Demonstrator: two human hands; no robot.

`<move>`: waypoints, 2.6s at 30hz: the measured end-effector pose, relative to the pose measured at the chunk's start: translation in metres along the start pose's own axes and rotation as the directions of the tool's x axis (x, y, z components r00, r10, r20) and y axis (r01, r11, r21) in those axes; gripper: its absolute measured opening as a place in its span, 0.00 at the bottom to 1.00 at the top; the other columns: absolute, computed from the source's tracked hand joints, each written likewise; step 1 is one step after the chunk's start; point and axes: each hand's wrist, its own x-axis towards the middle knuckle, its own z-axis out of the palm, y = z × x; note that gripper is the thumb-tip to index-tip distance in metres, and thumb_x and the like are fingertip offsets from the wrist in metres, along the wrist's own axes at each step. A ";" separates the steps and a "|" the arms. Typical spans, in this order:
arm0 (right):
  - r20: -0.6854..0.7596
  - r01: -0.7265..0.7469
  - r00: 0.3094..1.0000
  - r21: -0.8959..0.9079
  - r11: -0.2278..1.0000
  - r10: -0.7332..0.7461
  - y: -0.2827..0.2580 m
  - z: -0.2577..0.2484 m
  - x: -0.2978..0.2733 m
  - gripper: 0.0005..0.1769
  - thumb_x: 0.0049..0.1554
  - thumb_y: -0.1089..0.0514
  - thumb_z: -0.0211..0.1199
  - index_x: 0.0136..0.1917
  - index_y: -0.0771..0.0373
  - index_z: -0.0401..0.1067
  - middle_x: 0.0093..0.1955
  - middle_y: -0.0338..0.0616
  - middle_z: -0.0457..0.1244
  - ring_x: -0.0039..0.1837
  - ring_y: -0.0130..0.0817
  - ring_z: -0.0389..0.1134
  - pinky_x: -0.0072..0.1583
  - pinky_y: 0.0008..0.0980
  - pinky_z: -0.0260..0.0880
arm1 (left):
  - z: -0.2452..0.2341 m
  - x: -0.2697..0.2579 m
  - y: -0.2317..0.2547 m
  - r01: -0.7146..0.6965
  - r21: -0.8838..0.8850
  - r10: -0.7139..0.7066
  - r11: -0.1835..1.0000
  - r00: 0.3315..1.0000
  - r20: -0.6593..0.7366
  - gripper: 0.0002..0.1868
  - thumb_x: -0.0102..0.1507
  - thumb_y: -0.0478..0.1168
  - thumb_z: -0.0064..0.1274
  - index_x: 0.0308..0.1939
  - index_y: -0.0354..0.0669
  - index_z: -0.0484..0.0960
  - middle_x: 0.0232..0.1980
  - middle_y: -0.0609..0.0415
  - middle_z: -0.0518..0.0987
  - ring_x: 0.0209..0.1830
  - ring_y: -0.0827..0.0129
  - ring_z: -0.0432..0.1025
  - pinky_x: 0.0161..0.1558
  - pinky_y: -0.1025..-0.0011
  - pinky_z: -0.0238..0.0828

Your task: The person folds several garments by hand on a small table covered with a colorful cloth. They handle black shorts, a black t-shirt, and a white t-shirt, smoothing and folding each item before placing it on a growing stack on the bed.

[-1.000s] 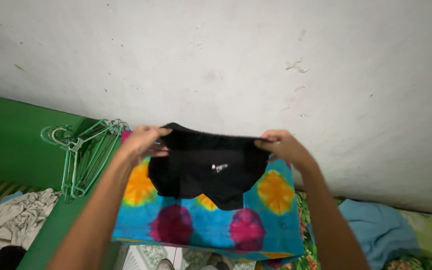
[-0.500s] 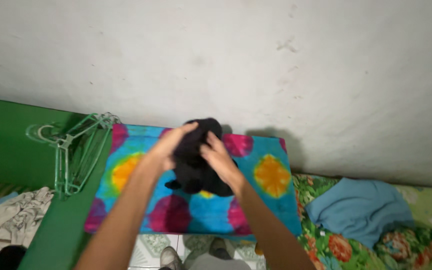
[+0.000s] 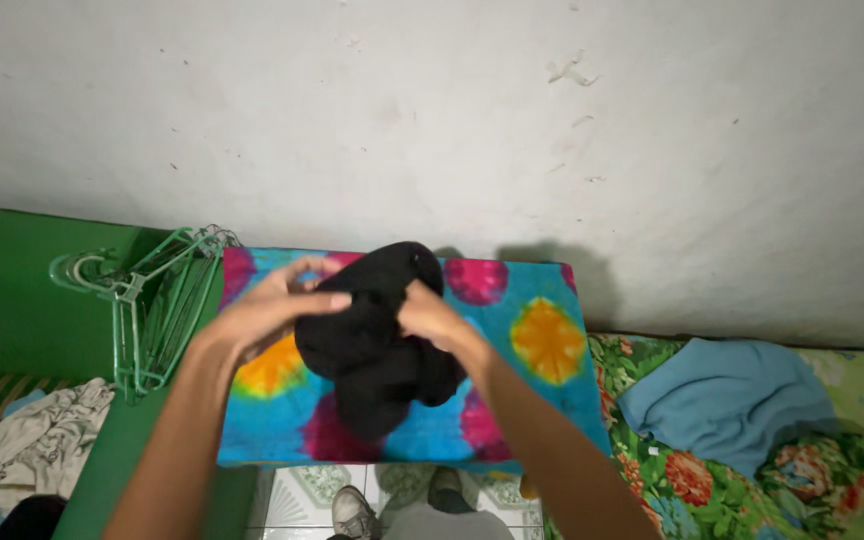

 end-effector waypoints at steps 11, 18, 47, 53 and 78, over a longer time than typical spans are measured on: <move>-0.101 0.037 0.991 0.824 0.566 0.083 -0.036 -0.030 -0.004 0.33 0.67 0.40 0.40 0.70 0.66 0.65 0.70 0.50 0.64 0.66 0.42 0.69 0.65 0.42 0.72 | 0.056 0.029 -0.076 -0.062 0.103 0.089 0.993 0.952 -0.293 0.43 0.55 0.56 0.67 0.65 0.38 0.67 0.63 0.41 0.77 0.63 0.53 0.73 0.62 0.61 0.69; -0.130 0.086 0.990 0.868 0.489 0.057 -0.034 -0.030 -0.021 0.32 0.68 0.39 0.39 0.70 0.63 0.66 0.66 0.48 0.66 0.65 0.44 0.68 0.64 0.45 0.69 | 0.065 0.031 -0.047 0.210 0.660 0.303 0.721 0.761 -0.573 0.28 0.54 0.51 0.65 0.55 0.43 0.83 0.57 0.36 0.78 0.58 0.39 0.71 0.56 0.48 0.69; -0.207 0.256 0.962 0.908 0.331 -0.177 -0.008 -0.103 -0.066 0.17 0.64 0.55 0.55 0.60 0.68 0.73 0.59 0.51 0.69 0.62 0.44 0.70 0.67 0.43 0.68 | 0.049 0.055 -0.063 -0.048 -0.771 0.007 0.635 0.998 -0.057 0.28 0.65 0.49 0.55 0.62 0.33 0.76 0.58 0.43 0.81 0.54 0.57 0.78 0.55 0.60 0.76; -0.040 0.270 0.963 0.187 0.945 -0.267 0.035 -0.043 -0.058 0.20 0.58 0.68 0.61 0.64 0.70 0.70 0.61 0.50 0.69 0.64 0.38 0.70 0.67 0.38 0.69 | 0.074 0.053 -0.062 -0.100 -0.642 -0.020 0.760 0.984 -0.177 0.31 0.57 0.38 0.62 0.64 0.41 0.72 0.57 0.46 0.80 0.56 0.58 0.77 0.57 0.59 0.77; 0.199 0.168 0.971 -0.166 0.972 -0.133 -0.034 0.040 -0.021 0.21 0.50 0.61 0.72 0.57 0.66 0.76 0.52 0.43 0.72 0.52 0.26 0.72 0.56 0.33 0.74 | -0.053 -0.021 -0.103 -0.274 0.003 0.258 0.962 0.904 -0.342 0.22 0.53 0.36 0.69 0.50 0.33 0.84 0.49 0.52 0.87 0.47 0.70 0.80 0.53 0.69 0.77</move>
